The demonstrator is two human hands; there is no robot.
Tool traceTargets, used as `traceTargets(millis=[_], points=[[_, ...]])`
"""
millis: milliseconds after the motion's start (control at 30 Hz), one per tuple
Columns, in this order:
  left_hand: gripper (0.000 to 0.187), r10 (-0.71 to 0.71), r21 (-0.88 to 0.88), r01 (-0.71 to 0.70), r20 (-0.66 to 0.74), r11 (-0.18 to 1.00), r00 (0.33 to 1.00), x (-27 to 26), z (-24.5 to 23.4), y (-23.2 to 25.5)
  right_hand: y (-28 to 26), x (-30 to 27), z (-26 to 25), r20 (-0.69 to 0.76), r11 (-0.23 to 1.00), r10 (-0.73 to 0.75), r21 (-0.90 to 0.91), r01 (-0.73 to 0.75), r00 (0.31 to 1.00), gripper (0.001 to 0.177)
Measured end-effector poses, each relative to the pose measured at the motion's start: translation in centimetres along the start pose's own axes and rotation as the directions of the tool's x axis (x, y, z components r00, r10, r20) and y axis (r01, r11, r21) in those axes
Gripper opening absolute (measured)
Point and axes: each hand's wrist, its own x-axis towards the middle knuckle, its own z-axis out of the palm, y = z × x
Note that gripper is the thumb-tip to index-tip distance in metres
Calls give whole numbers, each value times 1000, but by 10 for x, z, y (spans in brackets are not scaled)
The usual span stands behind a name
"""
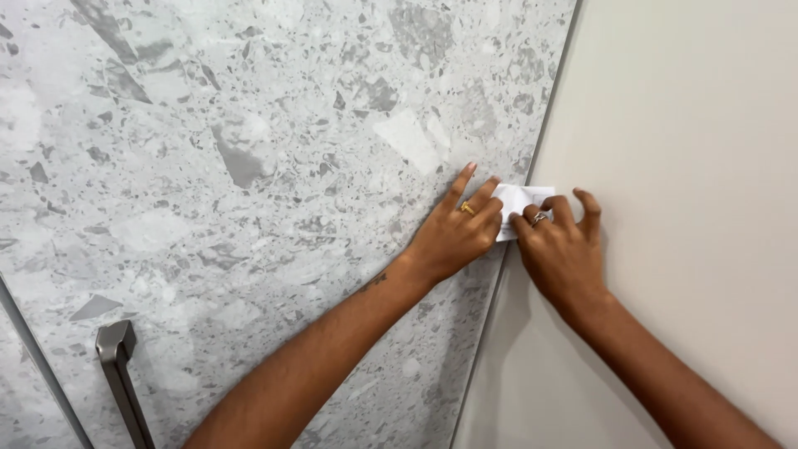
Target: The person wipes the surface of a marble-patterned cabinet door using a white cloth. They clean the vertical seam between the doors, the handles, and the adjacent wall area.
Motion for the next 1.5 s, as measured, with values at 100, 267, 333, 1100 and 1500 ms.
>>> traceTargets(millis=[100, 267, 333, 1100, 1500], points=[[8, -7, -51, 9, 45, 999, 999, -11, -2, 7, -7, -3, -1, 51, 999, 8, 50, -11, 999, 18], [14, -74, -146, 80, 49, 986, 996, -28, 16, 35, -4, -14, -10, 95, 999, -29, 24, 27, 995, 16], [16, -80, -174, 87, 46, 981, 996, -32, 19, 49, -4, -20, -14, 124, 999, -37, 15, 36, 992, 16], [53, 103, -423, 58, 348, 904, 932, -83, -10, 73, -65, -126, 23, 220, 962, -87, 273, 24, 972, 35], [65, 37, 159, -61, 151, 985, 988, 68, -12, -101, 47, 12, -20, 101, 982, -166, -71, 174, 981, 14]])
